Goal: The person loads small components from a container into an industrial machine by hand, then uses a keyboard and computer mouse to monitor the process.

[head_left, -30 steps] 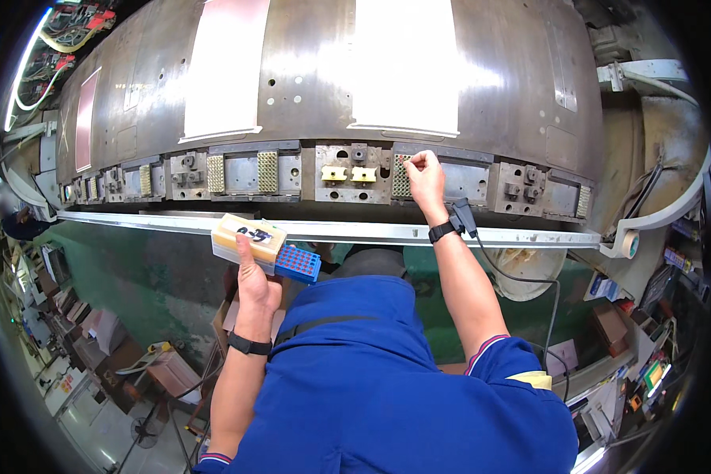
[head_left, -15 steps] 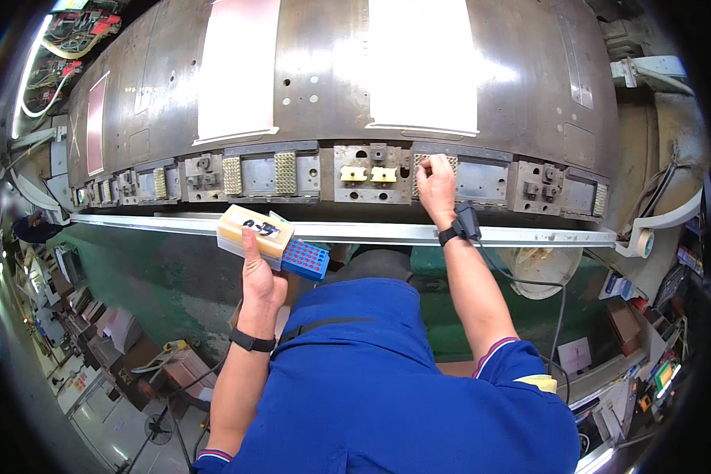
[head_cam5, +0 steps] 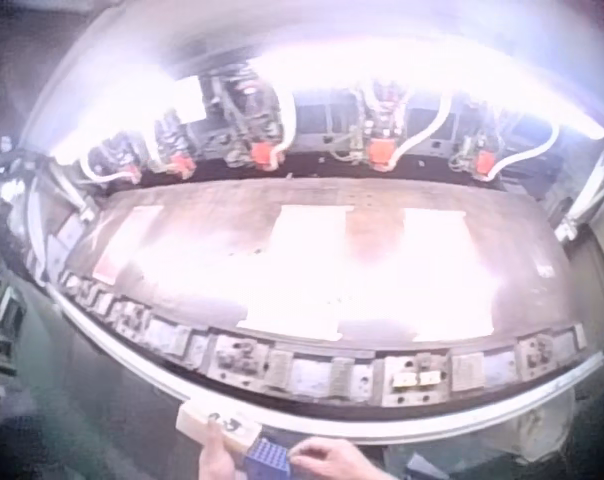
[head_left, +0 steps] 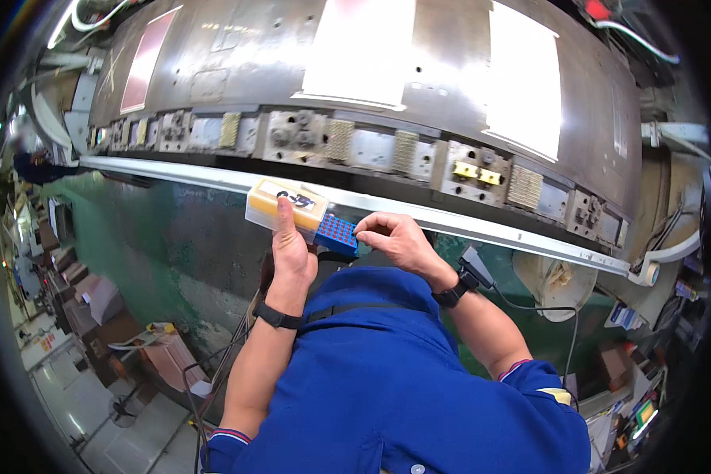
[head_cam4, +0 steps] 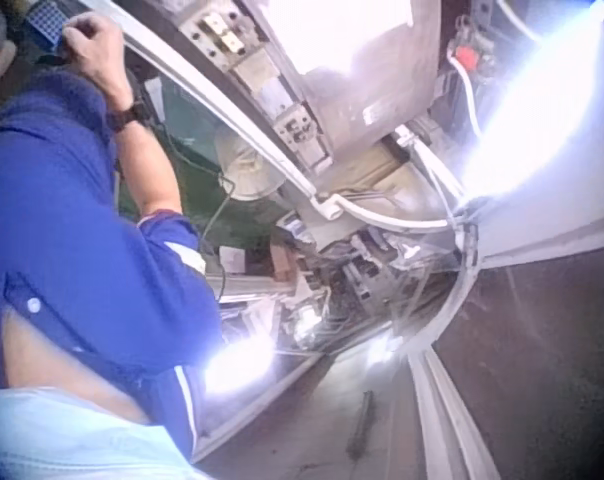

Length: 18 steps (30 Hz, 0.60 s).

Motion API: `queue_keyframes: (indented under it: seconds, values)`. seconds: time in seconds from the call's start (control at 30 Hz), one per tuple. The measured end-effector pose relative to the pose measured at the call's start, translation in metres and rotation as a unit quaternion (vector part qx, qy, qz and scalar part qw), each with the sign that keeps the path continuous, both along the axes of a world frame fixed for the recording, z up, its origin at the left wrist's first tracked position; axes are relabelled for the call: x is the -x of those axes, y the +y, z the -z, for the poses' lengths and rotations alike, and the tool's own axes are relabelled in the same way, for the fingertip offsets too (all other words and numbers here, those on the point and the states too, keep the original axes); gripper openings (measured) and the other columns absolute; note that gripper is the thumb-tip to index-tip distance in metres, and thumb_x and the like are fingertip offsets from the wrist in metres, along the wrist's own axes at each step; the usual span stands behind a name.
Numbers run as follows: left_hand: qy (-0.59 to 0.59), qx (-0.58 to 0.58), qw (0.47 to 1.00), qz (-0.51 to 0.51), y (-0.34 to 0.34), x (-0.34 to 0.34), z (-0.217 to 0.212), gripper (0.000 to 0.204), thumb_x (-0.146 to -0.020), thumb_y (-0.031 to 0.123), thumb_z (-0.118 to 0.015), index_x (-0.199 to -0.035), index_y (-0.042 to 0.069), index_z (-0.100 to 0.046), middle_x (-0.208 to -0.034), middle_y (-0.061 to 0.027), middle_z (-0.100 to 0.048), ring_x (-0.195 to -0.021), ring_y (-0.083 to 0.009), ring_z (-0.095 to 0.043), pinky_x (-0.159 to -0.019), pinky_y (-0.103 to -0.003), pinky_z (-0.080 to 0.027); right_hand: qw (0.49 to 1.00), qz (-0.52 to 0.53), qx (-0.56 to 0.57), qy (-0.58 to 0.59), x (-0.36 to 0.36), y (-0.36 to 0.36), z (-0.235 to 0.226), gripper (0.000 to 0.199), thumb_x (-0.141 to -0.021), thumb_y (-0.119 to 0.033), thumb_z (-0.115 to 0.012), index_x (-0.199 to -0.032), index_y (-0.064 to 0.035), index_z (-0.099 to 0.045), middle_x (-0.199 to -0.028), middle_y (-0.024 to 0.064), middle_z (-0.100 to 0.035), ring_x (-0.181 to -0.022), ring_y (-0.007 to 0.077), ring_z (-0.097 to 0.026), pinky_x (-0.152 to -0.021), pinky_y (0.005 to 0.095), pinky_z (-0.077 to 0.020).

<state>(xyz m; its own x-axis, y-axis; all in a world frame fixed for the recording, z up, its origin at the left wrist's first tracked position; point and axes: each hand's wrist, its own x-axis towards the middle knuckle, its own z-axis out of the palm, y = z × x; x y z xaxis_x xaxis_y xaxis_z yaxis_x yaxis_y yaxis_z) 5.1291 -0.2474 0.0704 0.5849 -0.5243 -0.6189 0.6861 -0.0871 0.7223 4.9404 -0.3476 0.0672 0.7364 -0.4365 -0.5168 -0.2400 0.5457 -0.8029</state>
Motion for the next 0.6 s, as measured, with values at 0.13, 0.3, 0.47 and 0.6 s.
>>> queue_keyframes:
  seconds: [0.13, 0.3, 0.47, 0.6]
  values:
    - [-0.015, -0.023, 1.0, -0.014, 0.053, -0.065, 0.003, 0.074, -0.091, 0.063, -0.066, -0.14, 0.011, -0.048, -0.122, -0.0058, -0.062, -0.111, -0.0226, -0.063, -0.096, -0.043, -0.055, 0.999, -0.011, -0.007, -0.044, -0.074, 0.05, 0.005, 0.014, -0.094, -0.012, -0.071, -0.101, 0.0008, -0.073, -0.09, 0.0015, -0.072, -0.084, 0.0074, -0.064, -0.079, 0.0249, -0.0532]
    - [0.008, -0.018, 1.0, -0.007, 0.094, -0.128, -0.002, 0.074, -0.091, 0.063, -0.065, -0.14, 0.011, -0.047, -0.119, -0.007, -0.062, -0.104, -0.024, -0.065, -0.091, -0.044, -0.058, 0.997, -0.04, 0.051, -0.042, -0.141, 0.086, 0.004, 0.011, -0.094, -0.011, -0.072, -0.096, -0.0007, -0.071, -0.091, 0.0006, -0.07, -0.087, 0.0066, -0.062, -0.079, 0.0247, -0.0512]
    - [0.056, -0.035, 0.998, -0.003, 0.097, -0.182, 0.003, 0.078, -0.089, 0.066, -0.065, -0.141, 0.011, -0.046, -0.121, -0.0081, -0.062, -0.106, -0.0266, -0.065, -0.091, -0.048, -0.058, 0.986, 0.165, 0.031, -0.011, -0.182, 0.048, 0.046, 0.006, -0.1, -0.008, -0.058, -0.1, -0.0025, -0.059, -0.091, 0.0082, -0.07, -0.081, 0.0147, -0.067, -0.075, 0.028, -0.0566]
    - [0.084, -0.04, 0.996, 0.007, 0.086, -0.222, 0.004, 0.082, -0.086, 0.068, -0.067, -0.142, 0.012, -0.046, -0.124, -0.0086, -0.062, -0.107, -0.0281, -0.065, -0.093, -0.049, -0.058, 0.929, 0.314, 0.123, 0.155, -0.187, -0.032, 0.137, 0.011, -0.097, -0.013, -0.058, -0.095, -0.0036, -0.064, -0.08, 0.001, -0.064, -0.068, 0.0082, -0.057, -0.061, 0.0249, -0.0464]
